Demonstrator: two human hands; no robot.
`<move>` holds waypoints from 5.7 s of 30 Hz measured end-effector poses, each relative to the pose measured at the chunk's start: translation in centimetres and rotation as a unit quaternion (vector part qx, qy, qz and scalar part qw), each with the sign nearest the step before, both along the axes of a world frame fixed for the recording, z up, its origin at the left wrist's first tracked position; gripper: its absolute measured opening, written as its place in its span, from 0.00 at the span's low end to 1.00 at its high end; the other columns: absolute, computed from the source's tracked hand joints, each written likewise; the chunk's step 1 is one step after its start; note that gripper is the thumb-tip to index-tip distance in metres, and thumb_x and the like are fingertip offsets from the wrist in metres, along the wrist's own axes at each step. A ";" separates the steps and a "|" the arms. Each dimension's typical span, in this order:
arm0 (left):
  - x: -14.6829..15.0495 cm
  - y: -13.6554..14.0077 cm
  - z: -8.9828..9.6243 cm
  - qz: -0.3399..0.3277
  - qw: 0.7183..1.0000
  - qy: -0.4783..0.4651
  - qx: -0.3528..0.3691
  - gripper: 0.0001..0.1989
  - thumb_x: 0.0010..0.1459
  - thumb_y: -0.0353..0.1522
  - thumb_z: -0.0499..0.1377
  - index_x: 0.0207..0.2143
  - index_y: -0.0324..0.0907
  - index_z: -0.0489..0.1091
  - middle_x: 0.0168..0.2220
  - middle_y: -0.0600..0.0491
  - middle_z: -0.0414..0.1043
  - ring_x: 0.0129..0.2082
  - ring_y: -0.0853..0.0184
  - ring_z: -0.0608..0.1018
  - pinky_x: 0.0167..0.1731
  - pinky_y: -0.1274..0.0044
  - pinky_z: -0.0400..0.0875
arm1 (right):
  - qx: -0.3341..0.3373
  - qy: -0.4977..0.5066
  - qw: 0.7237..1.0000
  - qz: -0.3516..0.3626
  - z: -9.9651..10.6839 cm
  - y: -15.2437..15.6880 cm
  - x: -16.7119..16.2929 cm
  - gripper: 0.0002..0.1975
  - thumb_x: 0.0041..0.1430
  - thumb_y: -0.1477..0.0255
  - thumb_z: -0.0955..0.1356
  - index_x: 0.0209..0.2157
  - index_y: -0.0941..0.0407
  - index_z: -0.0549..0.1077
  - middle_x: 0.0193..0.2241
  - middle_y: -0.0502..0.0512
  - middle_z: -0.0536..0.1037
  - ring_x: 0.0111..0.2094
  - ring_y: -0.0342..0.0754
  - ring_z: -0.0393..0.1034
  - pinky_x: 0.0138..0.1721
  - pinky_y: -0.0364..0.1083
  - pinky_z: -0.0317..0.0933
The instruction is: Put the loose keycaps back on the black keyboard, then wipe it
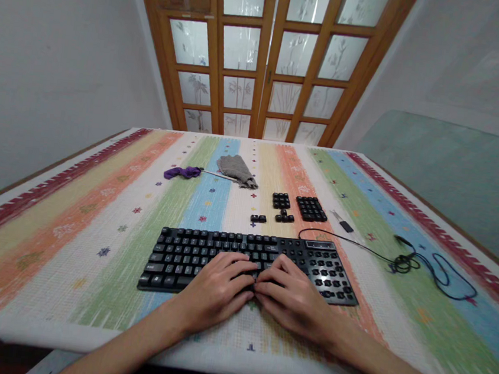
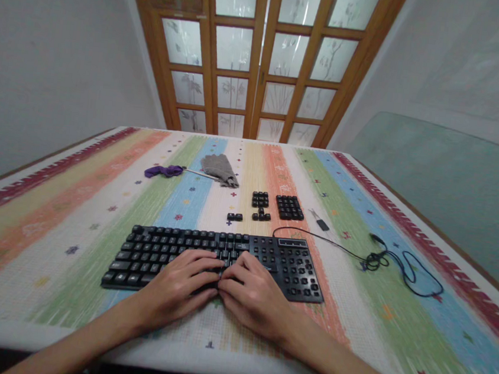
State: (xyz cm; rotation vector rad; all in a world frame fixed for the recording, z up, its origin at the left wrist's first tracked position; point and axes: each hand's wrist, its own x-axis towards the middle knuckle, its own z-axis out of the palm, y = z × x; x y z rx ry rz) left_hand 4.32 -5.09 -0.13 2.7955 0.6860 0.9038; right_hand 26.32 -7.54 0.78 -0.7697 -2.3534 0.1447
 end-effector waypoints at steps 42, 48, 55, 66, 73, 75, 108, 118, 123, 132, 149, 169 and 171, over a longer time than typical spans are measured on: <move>0.3 -0.3 -0.1 -0.028 0.997 0.027 0.069 0.08 0.66 0.27 0.56 0.45 0.35 0.73 0.48 0.45 0.76 0.52 0.59 0.75 0.53 0.66 0.74 | 0.031 -0.063 0.997 0.012 0.1 0.0 -0.1 0.09 0.62 0.79 0.64 0.30 0.59 0.75 0.30 0.57 0.75 0.35 0.50 0.62 0.39 0.50 0.61; -1.1 0.3 -0.2 0.082 0.990 0.096 0.062 0.22 0.71 0.37 0.50 0.62 0.36 0.62 0.61 0.41 0.67 0.63 0.55 0.67 0.60 0.58 0.66 | 0.010 -0.005 1.000 -0.007 2.1 3.5 0.8 0.09 0.64 0.77 0.65 0.33 0.58 0.77 0.31 0.57 0.77 0.35 0.49 0.64 0.40 0.51 0.63; -1.0 0.3 -1.4 0.146 0.972 0.169 0.075 0.28 0.71 0.43 0.47 0.67 0.36 0.55 0.69 0.44 0.54 0.69 0.52 0.58 0.65 0.55 0.55 | -0.001 -0.017 0.996 -0.090 2.2 9.4 1.5 0.06 0.61 0.77 0.68 0.33 0.58 0.78 0.33 0.58 0.80 0.39 0.52 0.65 0.44 0.53 0.62; -0.9 0.2 -1.0 0.150 0.966 0.195 0.078 0.29 0.71 0.44 0.47 0.67 0.36 0.55 0.69 0.44 0.54 0.68 0.53 0.58 0.64 0.55 0.56 | -0.055 -0.095 0.983 -0.147 0.0 14.6 0.5 0.08 0.56 0.82 0.69 0.35 0.61 0.80 0.32 0.61 0.81 0.40 0.54 0.65 0.43 0.51 0.61; -1.1 0.3 -1.3 0.145 0.971 0.179 0.072 0.29 0.71 0.44 0.47 0.68 0.37 0.54 0.69 0.44 0.54 0.69 0.54 0.58 0.64 0.57 0.56 | -0.054 -0.073 0.985 -0.150 0.6 14.0 0.8 0.06 0.55 0.81 0.70 0.33 0.59 0.79 0.31 0.58 0.80 0.40 0.53 0.66 0.43 0.51 0.62; -1.1 0.3 -1.3 0.145 0.971 0.175 0.069 0.29 0.71 0.44 0.47 0.68 0.38 0.54 0.69 0.45 0.55 0.68 0.55 0.58 0.64 0.58 0.57 | -0.049 -0.051 0.986 -0.149 1.2 13.2 1.1 0.06 0.54 0.81 0.71 0.33 0.58 0.78 0.32 0.57 0.80 0.40 0.53 0.67 0.43 0.51 0.62; 2.0 -0.5 0.4 0.039 0.998 0.028 -0.030 0.10 0.66 0.32 0.57 0.48 0.40 0.70 0.61 0.44 0.68 0.65 0.55 0.65 0.63 0.52 0.60 | -0.042 -0.004 0.999 -0.023 0.5 -0.4 2.0 0.06 0.63 0.78 0.66 0.38 0.58 0.77 0.34 0.58 0.78 0.39 0.50 0.65 0.43 0.51 0.66; 2.2 -0.5 0.3 0.018 0.999 -0.004 -0.043 0.06 0.65 0.30 0.58 0.43 0.41 0.74 0.58 0.45 0.71 0.62 0.55 0.69 0.62 0.52 0.63 | -0.050 0.015 0.998 -0.024 0.0 -0.6 1.9 0.07 0.64 0.77 0.66 0.38 0.58 0.77 0.34 0.58 0.78 0.38 0.50 0.66 0.40 0.50 0.66; 2.2 -0.5 0.1 0.019 0.999 -0.008 -0.026 0.07 0.65 0.28 0.57 0.43 0.40 0.74 0.56 0.45 0.72 0.61 0.55 0.70 0.60 0.53 0.66 | -0.017 -0.042 0.998 -0.041 0.1 -0.9 1.8 0.07 0.62 0.80 0.65 0.34 0.58 0.75 0.37 0.60 0.76 0.40 0.51 0.64 0.41 0.52 0.66; 2.5 -0.8 -0.3 0.017 0.999 0.018 0.043 0.09 0.64 0.26 0.56 0.43 0.39 0.75 0.56 0.46 0.73 0.60 0.54 0.70 0.61 0.56 0.67 | -0.001 -0.075 0.996 -0.050 -0.8 -1.6 1.2 0.06 0.58 0.81 0.65 0.34 0.61 0.75 0.38 0.61 0.74 0.39 0.53 0.63 0.41 0.53 0.66; 1.8 -0.6 -0.2 0.058 0.996 0.063 0.034 0.18 0.66 0.33 0.56 0.56 0.36 0.67 0.58 0.43 0.71 0.62 0.53 0.69 0.60 0.58 0.68 | -0.059 -0.044 0.986 -0.148 1.3 10.9 3.0 0.07 0.57 0.79 0.68 0.36 0.59 0.78 0.37 0.58 0.80 0.43 0.55 0.67 0.48 0.54 0.62; 1.3 0.2 -1.1 0.101 0.975 0.188 0.057 0.34 0.69 0.49 0.49 0.69 0.38 0.50 0.70 0.44 0.51 0.70 0.54 0.56 0.66 0.61 0.55 | -0.102 0.018 0.988 -0.115 2.5 8.2 4.3 0.06 0.61 0.75 0.69 0.41 0.57 0.76 0.38 0.56 0.80 0.41 0.51 0.70 0.46 0.51 0.64; 1.3 0.2 -1.0 0.100 0.975 0.189 0.057 0.34 0.69 0.49 0.50 0.68 0.37 0.52 0.70 0.43 0.52 0.69 0.53 0.57 0.65 0.60 0.56 | -0.100 0.033 0.990 -0.091 2.6 5.7 4.8 0.07 0.61 0.74 0.69 0.42 0.57 0.76 0.37 0.56 0.80 0.41 0.51 0.70 0.45 0.52 0.65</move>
